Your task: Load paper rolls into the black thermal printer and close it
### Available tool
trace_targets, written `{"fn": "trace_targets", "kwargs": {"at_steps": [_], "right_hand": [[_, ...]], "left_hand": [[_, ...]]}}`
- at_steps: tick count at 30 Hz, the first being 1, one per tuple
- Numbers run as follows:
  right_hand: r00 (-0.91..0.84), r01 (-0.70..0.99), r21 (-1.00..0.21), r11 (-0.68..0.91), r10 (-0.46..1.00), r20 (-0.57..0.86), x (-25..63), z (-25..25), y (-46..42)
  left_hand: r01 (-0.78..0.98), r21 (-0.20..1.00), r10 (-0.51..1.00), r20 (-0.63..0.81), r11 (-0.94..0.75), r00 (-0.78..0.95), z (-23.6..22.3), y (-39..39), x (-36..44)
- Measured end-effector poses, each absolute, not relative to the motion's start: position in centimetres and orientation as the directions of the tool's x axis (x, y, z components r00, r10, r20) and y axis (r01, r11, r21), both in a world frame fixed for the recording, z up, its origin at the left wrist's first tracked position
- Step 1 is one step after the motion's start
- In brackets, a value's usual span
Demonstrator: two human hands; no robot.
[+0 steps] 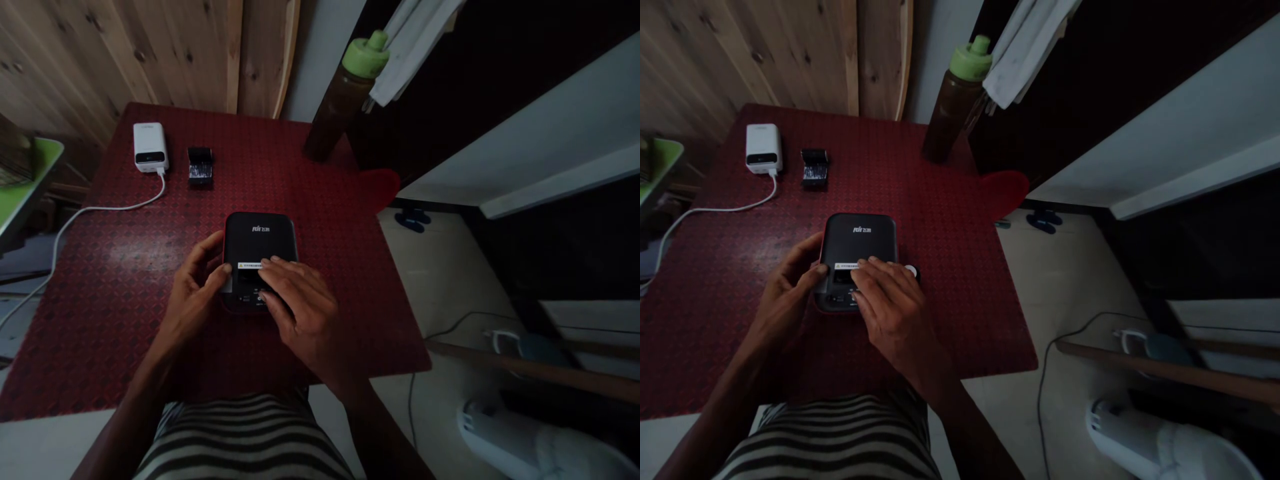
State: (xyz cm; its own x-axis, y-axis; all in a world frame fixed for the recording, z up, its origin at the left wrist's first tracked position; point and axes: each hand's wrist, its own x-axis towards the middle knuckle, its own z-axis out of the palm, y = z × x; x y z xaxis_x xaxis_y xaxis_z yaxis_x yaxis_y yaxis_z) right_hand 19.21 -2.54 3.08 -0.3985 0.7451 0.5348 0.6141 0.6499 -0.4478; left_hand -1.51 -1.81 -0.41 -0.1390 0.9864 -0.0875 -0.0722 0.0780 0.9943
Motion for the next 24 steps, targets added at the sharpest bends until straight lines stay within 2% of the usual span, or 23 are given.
{"fn": "trace_targets", "kwargs": {"at_steps": [5,9,13,24], "right_hand": [[-0.157,0.641,-0.542,0.544,0.783,0.601,20.3,2.3,-4.4],[0.013,0.601,-0.697,0.39,0.868,0.497,21.0,0.5,-5.8],[0.024,0.552,-0.773,0.314,0.92,0.391,20.6,-1.1,-6.5],[0.058,0.519,-0.809,0.276,0.933,0.356,20.5,-1.4,-6.5]], "left_hand": [[-0.078,0.99,0.978,-0.129,0.118,-0.165,0.7,-3.7,-1.3],[-0.081,0.987,0.974,-0.149,0.137,-0.171,1.1,-4.0,-1.0],[-0.068,0.987,0.965,-0.159,0.148,-0.208,1.0,-3.8,-0.7],[-0.204,0.956,0.94,-0.256,0.212,-0.225,0.6,-3.7,-0.3]]}}
